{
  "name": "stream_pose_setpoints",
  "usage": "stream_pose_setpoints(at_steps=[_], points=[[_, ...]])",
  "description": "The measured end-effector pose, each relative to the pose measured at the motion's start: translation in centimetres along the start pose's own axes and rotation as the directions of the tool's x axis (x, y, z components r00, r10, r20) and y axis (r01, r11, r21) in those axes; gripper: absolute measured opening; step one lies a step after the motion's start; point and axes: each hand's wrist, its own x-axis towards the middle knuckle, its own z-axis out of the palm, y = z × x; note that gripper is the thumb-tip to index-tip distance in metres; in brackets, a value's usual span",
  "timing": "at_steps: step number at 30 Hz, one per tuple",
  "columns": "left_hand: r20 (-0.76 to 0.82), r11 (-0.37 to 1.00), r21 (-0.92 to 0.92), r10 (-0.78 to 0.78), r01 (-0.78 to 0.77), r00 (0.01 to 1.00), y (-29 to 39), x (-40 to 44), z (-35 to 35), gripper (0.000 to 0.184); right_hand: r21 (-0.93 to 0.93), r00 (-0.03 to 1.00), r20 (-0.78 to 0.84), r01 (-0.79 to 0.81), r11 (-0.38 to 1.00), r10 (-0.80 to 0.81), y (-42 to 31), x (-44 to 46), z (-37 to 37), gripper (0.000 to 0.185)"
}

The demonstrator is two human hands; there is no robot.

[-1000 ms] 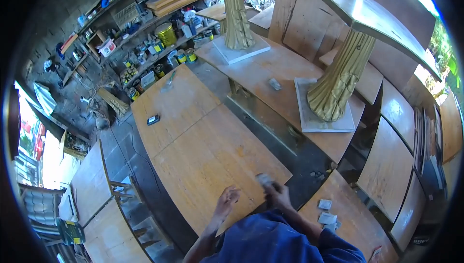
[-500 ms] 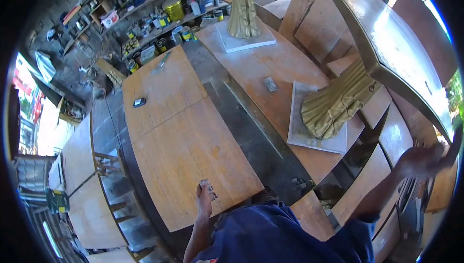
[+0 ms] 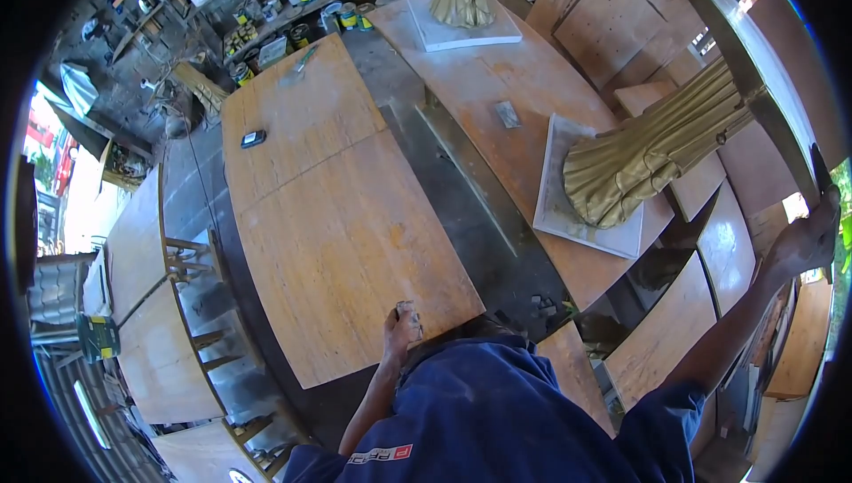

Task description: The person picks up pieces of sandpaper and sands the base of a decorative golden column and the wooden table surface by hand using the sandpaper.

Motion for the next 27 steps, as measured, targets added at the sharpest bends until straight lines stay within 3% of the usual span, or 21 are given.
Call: stream_pose_setpoints(at_steps=[6,9,12,15,16,17,18,19,20,21,22,23,24,25,26,27], points=[[0.017,0.992,0.083,0.094,-0.095,0.995,-0.5,0.4,-0.4,0.018,-0.089,0.956,-0.125,0.254,0.963,-0.264,5.4,-0.2,1.5,0.028],[0.035,0.982,0.127,0.137,-0.140,0.990,-0.6,0.5,-0.5,0.015,-0.147,0.902,-0.172,0.374,0.916,-0.396,2.3,0.4,1.0,0.028],[0.083,0.974,0.159,0.150,-0.162,0.985,-0.8,0.7,-0.7,0.013,-0.222,0.809,-0.194,0.514,0.829,-0.554,5.4,0.3,0.9,0.028],[0.126,0.983,0.125,0.117,-0.133,0.985,-0.8,0.3,-1.2,0.012,-0.289,0.670,-0.180,0.664,0.690,-0.720,-2.3,0.5,-1.5,0.029],[0.116,0.988,0.082,0.120,-0.130,0.986,-0.5,-0.1,-1.3,0.012,-0.297,0.620,-0.180,0.706,0.643,-0.764,-1.7,0.4,-1.3,0.029],[0.095,0.992,0.034,0.116,-0.120,0.989,-0.2,-0.6,-0.9,0.014,-0.013,0.870,-0.315,0.395,0.918,-0.379,-4.0,-2.7,-1.3,0.021],[0.071,0.994,-0.013,0.108,-0.107,0.992,0.2,-1.0,-0.3,0.017,-0.114,0.803,-0.282,0.516,0.849,-0.526,-5.6,-4.9,-1.7,0.023],[0.066,0.997,-0.014,0.071,-0.070,0.995,0.3,-1.6,-0.2,0.017,-0.098,0.798,-0.259,0.539,0.837,-0.544,-7.2,-8.8,-2.3,0.023],[0.076,0.998,-0.043,0.057,-0.054,0.995,0.6,-1.9,-0.1,0.019,0.350,0.972,0.018,0.213,0.912,-0.234,-8.6,-13.8,-3.0,0.022],[0.083,0.996,-0.075,0.049,-0.043,0.995,0.9,-2.1,0.1,0.022,0.592,0.911,0.412,-0.265,0.761,-0.003,-10.1,-18.6,-3.9,0.020],[0.069,0.996,-0.084,0.021,-0.015,0.997,1.2,-2.4,0.4,0.022,0.422,0.716,0.698,-0.408,0.810,-0.002,-11.5,-22.7,-5.2,0.020],[0.059,0.999,-0.035,0.025,-0.023,0.998,1.4,-2.8,0.7,0.024,0.316,0.510,0.858,-0.423,0.849,-0.065,-12.6,-25.5,-5.9,0.023],[0.049,1.000,0.014,0.028,-0.028,0.998,1.7,-3.1,1.1,0.026,0.178,0.268,0.962,-0.750,0.637,0.047,-13.6,-29.9,-7.1,0.028],[0.042,0.997,0.063,0.031,-0.033,0.999,1.9,-3.3,1.5,0.028,0.242,0.298,0.954,-0.733,0.636,-0.019,-14.2,-33.8,-8.4,0.030],[0.036,0.993,0.112,0.038,-0.041,0.999,2.2,-3.3,2.1,0.030,0.026,0.018,1.000,-0.759,0.651,-0.019,-14.0,-36.7,-10.3,0.029],[0.019,0.995,0.100,0.016,-0.017,1.000,2.4,-3.1,2.8,0.030,0.024,-0.001,0.999,-0.749,0.662,-0.037,-14.1,-39.5,-12.1,0.029]])
